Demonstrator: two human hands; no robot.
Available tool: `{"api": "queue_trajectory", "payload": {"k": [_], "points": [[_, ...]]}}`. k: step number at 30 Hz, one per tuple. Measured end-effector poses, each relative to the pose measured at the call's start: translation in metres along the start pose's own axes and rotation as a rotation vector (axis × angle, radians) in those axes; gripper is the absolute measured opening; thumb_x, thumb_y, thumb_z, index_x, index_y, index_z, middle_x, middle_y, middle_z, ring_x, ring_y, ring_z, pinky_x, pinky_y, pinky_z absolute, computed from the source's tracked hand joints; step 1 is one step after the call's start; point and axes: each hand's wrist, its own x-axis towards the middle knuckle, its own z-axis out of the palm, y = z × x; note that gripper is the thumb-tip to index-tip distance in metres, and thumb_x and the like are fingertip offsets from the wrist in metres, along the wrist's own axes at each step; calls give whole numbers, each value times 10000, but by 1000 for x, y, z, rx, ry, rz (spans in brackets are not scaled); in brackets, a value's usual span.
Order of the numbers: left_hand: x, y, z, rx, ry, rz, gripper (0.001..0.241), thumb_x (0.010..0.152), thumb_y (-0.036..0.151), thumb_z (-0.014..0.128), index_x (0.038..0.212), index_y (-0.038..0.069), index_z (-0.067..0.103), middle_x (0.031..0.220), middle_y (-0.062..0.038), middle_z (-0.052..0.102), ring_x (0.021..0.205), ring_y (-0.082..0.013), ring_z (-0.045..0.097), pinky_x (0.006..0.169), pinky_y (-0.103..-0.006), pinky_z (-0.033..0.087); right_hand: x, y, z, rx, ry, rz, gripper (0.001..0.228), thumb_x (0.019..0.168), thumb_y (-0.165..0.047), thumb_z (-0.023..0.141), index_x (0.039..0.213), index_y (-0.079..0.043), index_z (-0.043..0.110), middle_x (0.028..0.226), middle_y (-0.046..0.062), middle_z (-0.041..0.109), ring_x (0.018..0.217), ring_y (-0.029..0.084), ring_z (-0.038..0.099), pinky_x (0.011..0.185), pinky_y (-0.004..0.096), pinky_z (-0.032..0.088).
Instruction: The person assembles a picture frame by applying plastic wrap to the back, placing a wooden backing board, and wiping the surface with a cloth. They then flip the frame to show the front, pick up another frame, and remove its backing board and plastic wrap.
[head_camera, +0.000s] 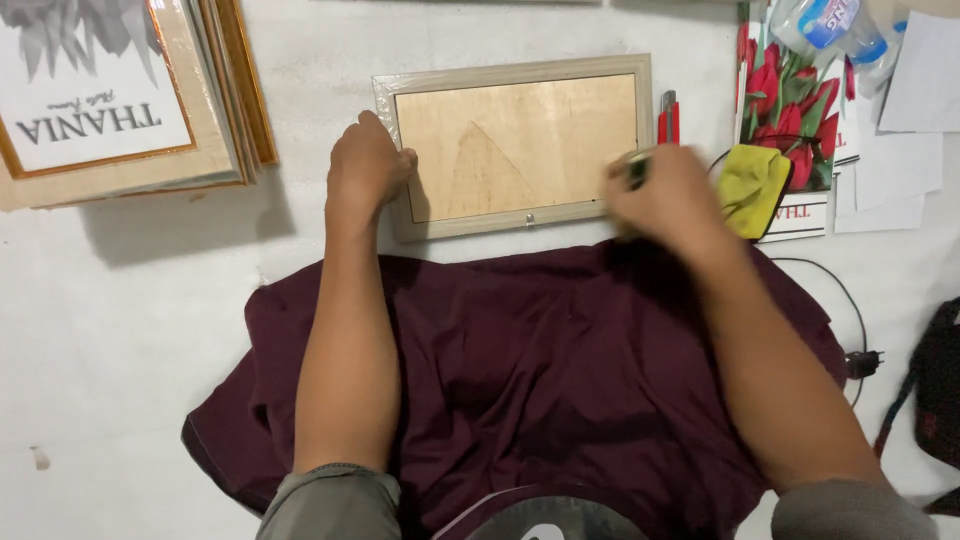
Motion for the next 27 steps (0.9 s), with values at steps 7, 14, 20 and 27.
{"api": "queue_trajectory", "payload": {"k": [7, 14, 20, 27], "points": [[-1, -1, 2, 3, -2, 4, 633, 948, 278, 761, 1288, -182, 489, 1113, -359, 633, 1095, -579, 642, 908, -641, 543, -27, -57, 5, 575, -21, -236, 341, 745, -171, 681, 1054, -134, 819, 615, 82, 663, 684, 104, 602, 622, 220, 490], [10, -8, 13, -51, 32, -21, 562, 936, 203, 737, 1294, -153, 490, 1130, -335, 638, 1113, -561, 644, 918, -632, 548, -15, -42, 37, 59, 174, -343, 203, 850, -346, 722, 1022, -304, 820, 760, 106, 740, 795, 382, 731, 667, 480, 567], [21, -14, 23, -92, 41, -53, 528, 924, 195, 720, 1282, -139, 523, 1106, -318, 659, 1090, -550, 660, 890, -636, 562, -53, -111, 51, 309, 23, -432, 268, 816, -229, 670, 1038, -247, 819, 800, 145, 757, 817, 424, 728, 675, 514, 557], [10, -3, 4, -137, -17, -74, 493, 890, 177, 717, 1249, -136, 592, 1069, -296, 697, 1077, -509, 682, 886, -622, 570, -34, -168, 44, 636, -59, -424, 305, 751, -207, 657, 984, -118, 832, 733, 165, 744, 744, 210, 667, 723, 384, 553]]}}
